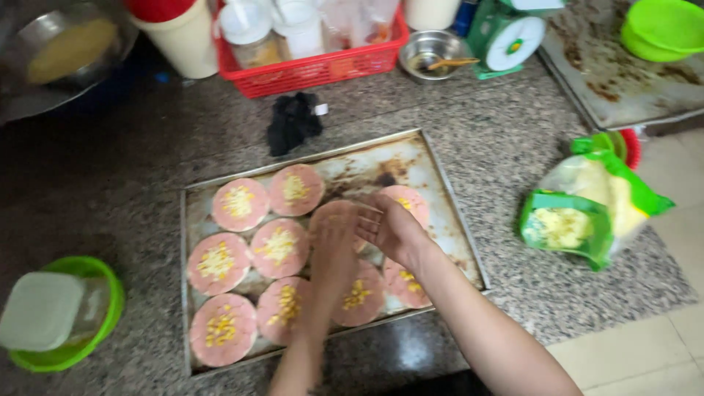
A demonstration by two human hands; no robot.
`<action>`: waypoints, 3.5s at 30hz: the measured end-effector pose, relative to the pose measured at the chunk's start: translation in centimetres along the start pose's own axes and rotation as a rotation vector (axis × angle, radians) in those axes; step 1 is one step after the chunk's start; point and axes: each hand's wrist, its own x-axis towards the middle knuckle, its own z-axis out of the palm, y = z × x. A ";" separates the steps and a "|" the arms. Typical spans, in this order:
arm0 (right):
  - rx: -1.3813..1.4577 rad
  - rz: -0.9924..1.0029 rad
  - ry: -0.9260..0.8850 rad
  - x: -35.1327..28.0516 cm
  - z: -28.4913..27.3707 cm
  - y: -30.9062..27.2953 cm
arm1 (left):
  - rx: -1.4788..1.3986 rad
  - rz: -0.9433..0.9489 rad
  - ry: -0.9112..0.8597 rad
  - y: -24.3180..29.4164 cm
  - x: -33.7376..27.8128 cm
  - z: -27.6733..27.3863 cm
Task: Adding toppings to mini pizzas and frying sausages in a pan.
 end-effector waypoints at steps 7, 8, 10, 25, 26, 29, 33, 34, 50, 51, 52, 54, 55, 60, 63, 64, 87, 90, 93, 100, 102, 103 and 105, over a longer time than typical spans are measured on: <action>-0.413 -0.427 0.420 -5.4 -16.7 -6.7 | -0.283 0.061 0.083 12.5 2.8 1.1; -0.674 -0.530 0.505 -5.6 -20.3 -7.7 | -0.332 0.127 0.060 14.7 3.6 2.4; -0.945 -0.621 0.588 -6.9 -25.7 -9.4 | -0.387 0.188 0.034 18.6 5.0 5.3; -1.270 -0.454 0.607 -12.5 -30.0 -13.6 | 0.143 0.398 -0.241 26.9 14.0 20.7; -1.273 -0.474 0.586 -12.5 -30.2 -13.8 | 0.152 0.396 -0.210 27.1 13.9 20.5; -1.287 -0.489 0.551 -12.0 -30.7 -13.8 | 0.161 0.406 -0.211 27.9 13.4 17.8; -1.317 -0.486 0.538 -11.4 -31.7 -13.5 | -0.047 0.315 -0.256 29.3 12.8 14.2; -1.315 -0.485 0.535 -11.5 -31.6 -13.5 | -0.044 0.313 -0.258 29.3 12.6 13.7; -1.367 -0.441 0.594 -9.7 -31.9 -12.3 | -0.736 0.047 -0.282 26.5 12.4 17.9; -1.382 -0.448 0.613 -9.5 -31.9 -12.1 | -0.662 0.033 -0.234 26.2 12.5 18.0; -1.383 -0.447 0.613 -9.9 -31.6 -12.1 | -0.663 0.033 -0.234 25.7 12.4 18.5; -1.345 -0.489 0.640 -10.7 -31.1 -12.4 | -0.810 0.029 -0.227 24.7 12.4 19.4; -1.347 -0.486 0.639 -10.7 -31.1 -12.1 | -0.812 0.026 -0.227 24.7 12.2 19.1; -1.348 -0.641 0.623 -11.8 -28.3 -12.4 | -0.985 -0.052 -0.209 25.3 11.5 14.9; -1.208 -0.609 0.630 -11.8 -25.3 -12.6 | -0.998 -0.094 -0.152 24.1 11.1 13.0; -1.220 -0.613 0.602 -10.9 -24.5 -12.4 | -0.997 -0.110 -0.127 23.8 10.6 11.4; -0.642 -0.156 -0.043 8.4 -2.9 3.4 | -0.485 -0.246 0.089 -0.8 3.2 -4.1; -1.263 -0.282 0.066 7.0 -0.8 3.2 | -0.332 -0.296 0.012 -3.5 3.0 -2.9; -1.301 -0.285 0.119 7.8 -1.4 4.0 | -0.340 -0.272 0.025 -3.7 3.0 -3.0; -1.216 -0.195 0.133 6.5 -0.5 3.6 | -0.431 -0.310 0.094 -3.6 2.9 -3.2; -1.175 -0.174 0.095 5.0 0.7 3.2 | -0.520 -0.311 0.093 -3.4 2.8 -3.6; -1.177 -0.174 0.094 4.9 0.7 3.2 | -0.521 -0.312 0.094 -3.4 2.8 -3.6; -1.161 -0.216 0.063 4.7 0.8 3.4 | -0.518 -0.294 0.119 -3.3 2.7 -3.6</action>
